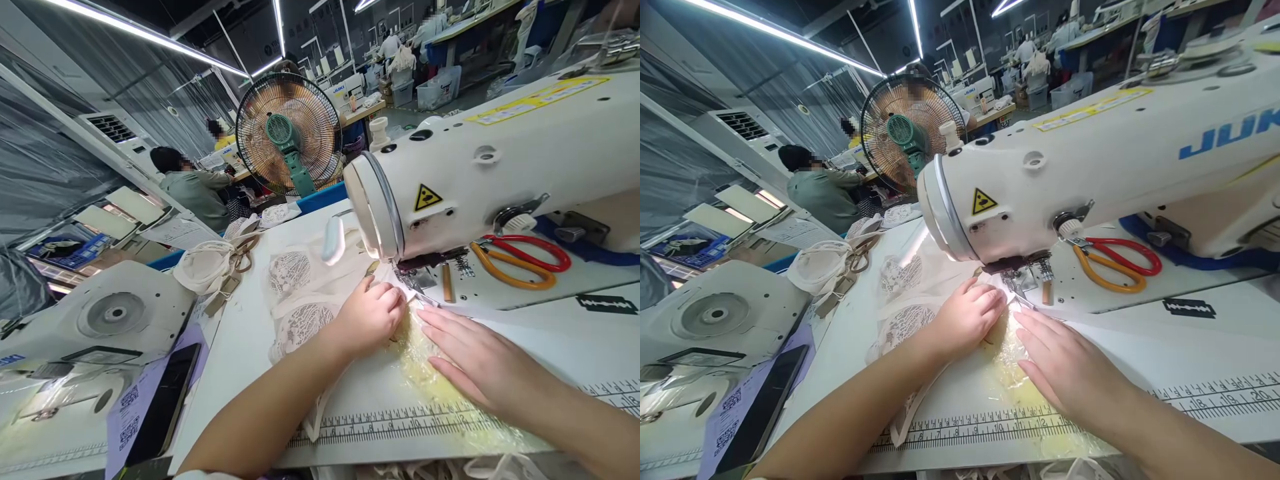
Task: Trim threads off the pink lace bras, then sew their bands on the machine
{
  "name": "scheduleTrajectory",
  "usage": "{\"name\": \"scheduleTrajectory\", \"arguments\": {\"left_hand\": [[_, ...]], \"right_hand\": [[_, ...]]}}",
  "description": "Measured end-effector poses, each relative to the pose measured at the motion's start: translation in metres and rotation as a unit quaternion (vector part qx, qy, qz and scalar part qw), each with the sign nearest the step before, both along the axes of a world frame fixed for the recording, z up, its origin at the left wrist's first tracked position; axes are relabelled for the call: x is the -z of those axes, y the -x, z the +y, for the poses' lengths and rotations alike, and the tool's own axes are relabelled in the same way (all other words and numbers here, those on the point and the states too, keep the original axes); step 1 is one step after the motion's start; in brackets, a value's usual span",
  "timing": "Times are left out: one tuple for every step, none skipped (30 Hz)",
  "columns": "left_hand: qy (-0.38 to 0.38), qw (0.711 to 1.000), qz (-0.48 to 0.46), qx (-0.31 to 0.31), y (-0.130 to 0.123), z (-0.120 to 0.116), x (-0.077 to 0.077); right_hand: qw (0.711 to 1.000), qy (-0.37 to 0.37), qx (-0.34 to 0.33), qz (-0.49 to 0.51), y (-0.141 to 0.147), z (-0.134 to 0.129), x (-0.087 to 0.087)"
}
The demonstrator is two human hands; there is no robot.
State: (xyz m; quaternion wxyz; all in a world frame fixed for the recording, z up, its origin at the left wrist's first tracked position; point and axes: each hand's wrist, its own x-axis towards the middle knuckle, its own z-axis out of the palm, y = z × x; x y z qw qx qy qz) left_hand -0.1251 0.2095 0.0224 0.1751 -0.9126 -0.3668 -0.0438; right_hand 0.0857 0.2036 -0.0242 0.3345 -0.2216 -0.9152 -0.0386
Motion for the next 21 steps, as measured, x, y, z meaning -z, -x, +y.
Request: {"name": "scheduleTrajectory", "arguments": {"left_hand": [[-0.006, 1.0, 0.007, 0.005, 0.001, 0.003, 0.0], [-0.013, 1.0, 0.011, 0.008, 0.002, 0.005, 0.0], [-0.019, 1.0, 0.014, 0.01, 0.002, 0.008, 0.001], [-0.024, 1.0, 0.014, 0.011, 0.003, 0.01, 0.001], [-0.025, 1.0, 0.014, 0.01, 0.004, 0.012, 0.002], [-0.026, 1.0, 0.011, 0.008, 0.004, 0.014, 0.002], [-0.025, 1.0, 0.008, 0.005, 0.005, 0.015, 0.002], [-0.021, 1.0, 0.008, 0.001, 0.006, 0.017, 0.003], [-0.016, 1.0, 0.009, -0.002, 0.006, 0.019, 0.003], [-0.008, 1.0, 0.013, -0.006, 0.007, 0.021, 0.003], [0.0, 1.0, 0.02, -0.012, 0.007, 0.023, 0.002], [0.01, 0.999, 0.028, -0.018, 0.008, 0.026, 0.002], [0.019, 0.999, 0.036, -0.025, 0.008, 0.029, 0.001], [0.026, 0.998, 0.042, -0.032, 0.008, 0.031, -0.001], [0.033, 0.998, 0.046, -0.04, 0.007, 0.032, -0.004], [0.039, 0.997, 0.048, -0.051, 0.006, 0.031, -0.009], [0.047, 0.995, 0.051, -0.067, 0.004, 0.027, -0.015], [0.054, 0.992, 0.057, -0.097, 0.001, 0.021, -0.022], [0.067, 0.986, 0.067, -0.139, -0.001, 0.012, -0.031], [0.087, 0.975, 0.082, -0.189, -0.004, -0.001, -0.04], [0.109, 0.956, 0.1, -0.254, -0.006, -0.016, -0.05]], "right_hand": [[1.0, 0.0, -0.002, 0.001, 0.0, 0.0, 0.0], [1.0, 0.0, -0.004, 0.002, 0.0, 0.0, -0.001], [1.0, 0.0, -0.006, 0.004, 0.0, 0.001, -0.001], [1.0, 0.002, -0.006, 0.006, 0.0, 0.001, -0.001], [1.0, 0.006, -0.004, 0.007, 0.0, 0.001, 0.0], [1.0, 0.012, -0.003, 0.008, 0.0, 0.0, 0.0], [1.0, 0.017, -0.002, 0.008, 0.0, 0.0, 0.001], [1.0, 0.021, -0.002, 0.006, 0.0, 0.0, 0.001], [1.0, 0.023, -0.001, 0.003, 0.0, 0.0, 0.002], [1.0, 0.025, 0.0, 0.001, 0.0, 0.0, 0.002], [1.0, 0.026, 0.002, 0.0, 0.0, -0.001, 0.002], [1.0, 0.028, 0.004, 0.0, 0.0, -0.001, 0.001], [1.0, 0.031, 0.006, 0.002, 0.0, -0.001, 0.001], [0.999, 0.036, 0.008, 0.006, 0.001, -0.001, 0.001], [0.999, 0.041, 0.009, 0.01, 0.001, -0.001, 0.001], [0.999, 0.045, 0.008, 0.015, 0.001, -0.002, 0.001], [0.999, 0.048, 0.007, 0.022, 0.002, -0.002, 0.001], [0.998, 0.051, 0.006, 0.03, 0.002, -0.002, 0.002], [0.998, 0.053, 0.005, 0.037, 0.002, -0.001, 0.002], [0.998, 0.057, 0.003, 0.041, 0.002, -0.001, 0.002], [0.997, 0.064, -0.001, 0.043, 0.002, 0.0, 0.002]]}}
